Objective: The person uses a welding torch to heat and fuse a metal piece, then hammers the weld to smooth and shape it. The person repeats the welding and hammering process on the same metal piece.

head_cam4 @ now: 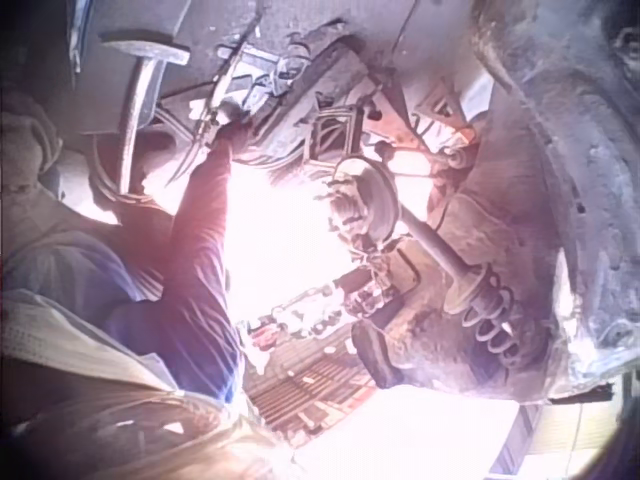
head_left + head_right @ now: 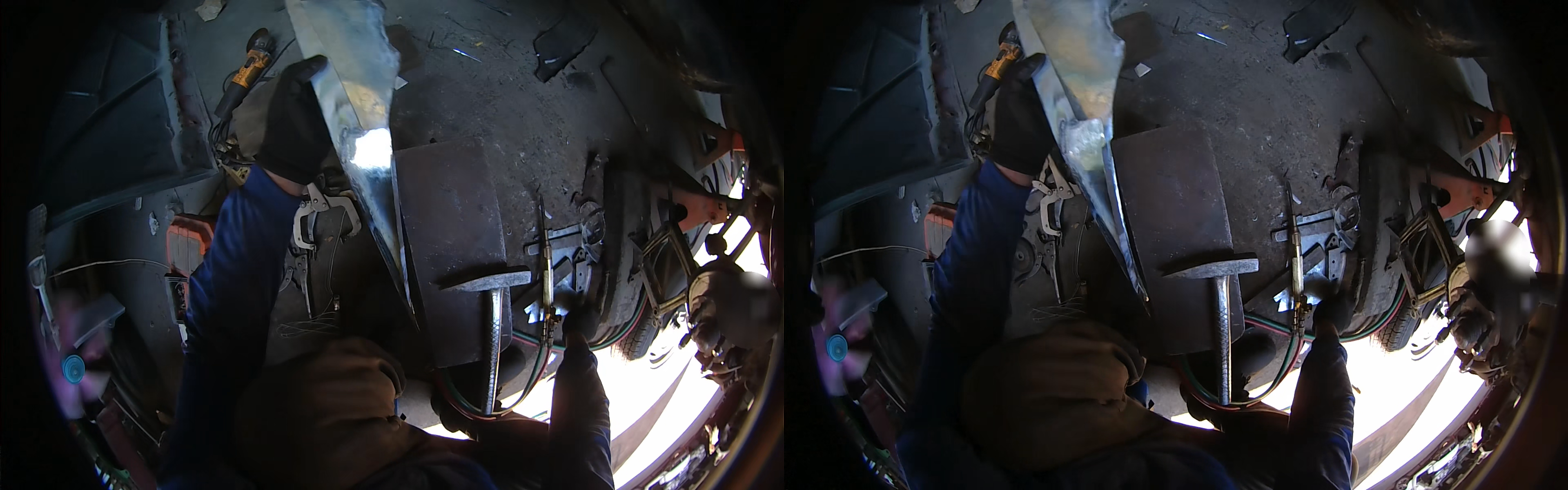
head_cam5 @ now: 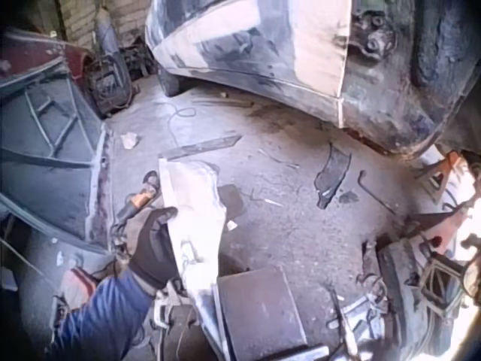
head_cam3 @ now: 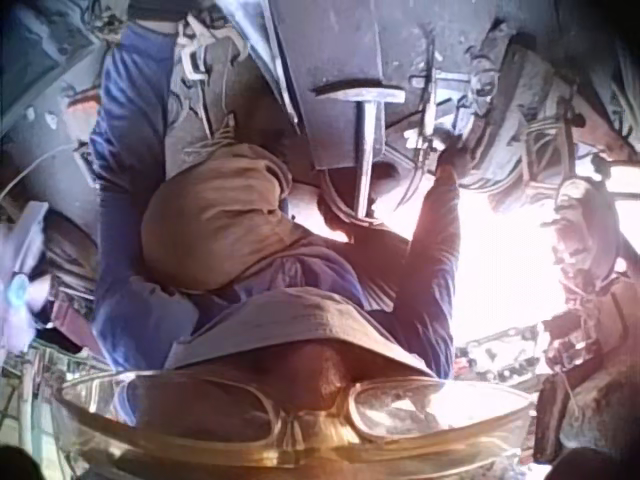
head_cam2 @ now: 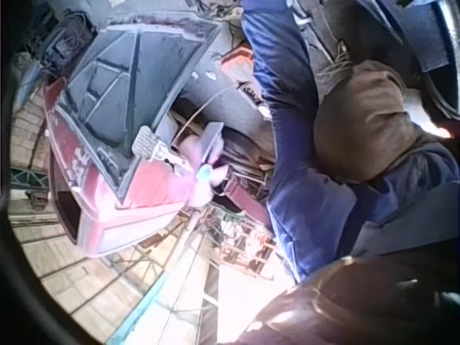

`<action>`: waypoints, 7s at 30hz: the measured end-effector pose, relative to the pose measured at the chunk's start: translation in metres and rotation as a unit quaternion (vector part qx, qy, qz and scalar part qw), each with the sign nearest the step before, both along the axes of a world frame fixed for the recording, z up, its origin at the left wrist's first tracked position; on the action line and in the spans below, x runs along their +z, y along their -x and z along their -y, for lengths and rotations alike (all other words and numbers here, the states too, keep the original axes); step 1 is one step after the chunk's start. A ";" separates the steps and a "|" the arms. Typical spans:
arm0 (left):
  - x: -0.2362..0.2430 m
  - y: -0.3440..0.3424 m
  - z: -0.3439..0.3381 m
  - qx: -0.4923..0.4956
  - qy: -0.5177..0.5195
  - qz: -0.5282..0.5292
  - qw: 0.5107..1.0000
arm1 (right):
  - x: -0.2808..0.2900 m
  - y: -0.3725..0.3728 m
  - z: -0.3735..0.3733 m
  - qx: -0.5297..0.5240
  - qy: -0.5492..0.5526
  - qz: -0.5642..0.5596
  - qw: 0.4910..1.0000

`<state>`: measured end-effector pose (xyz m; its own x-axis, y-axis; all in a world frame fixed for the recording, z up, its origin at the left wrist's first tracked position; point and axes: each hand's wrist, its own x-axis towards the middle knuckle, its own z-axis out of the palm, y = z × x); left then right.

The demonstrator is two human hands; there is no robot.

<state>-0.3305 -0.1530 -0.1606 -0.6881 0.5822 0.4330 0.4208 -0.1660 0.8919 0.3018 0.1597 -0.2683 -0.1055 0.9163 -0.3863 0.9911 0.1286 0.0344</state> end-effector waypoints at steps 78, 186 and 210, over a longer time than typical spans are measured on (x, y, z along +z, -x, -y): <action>0.382 -0.034 0.115 0.480 0.234 -0.316 0.784 | 0.206 0.224 0.216 0.049 0.122 -0.587 0.799; 0.315 0.049 0.115 0.415 -0.279 0.068 0.863 | 0.275 0.062 0.138 0.118 0.035 -0.182 0.975; 0.347 -0.011 0.084 0.339 -0.342 0.142 0.865 | 0.239 0.045 0.157 0.191 -0.018 -0.252 0.948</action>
<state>-0.3192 -0.2372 0.1866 -0.9061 -0.3219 0.2746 0.4086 -0.4972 0.7654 0.2567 0.0023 -0.0296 -0.5960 0.7854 -0.1675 0.7638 0.4900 -0.4202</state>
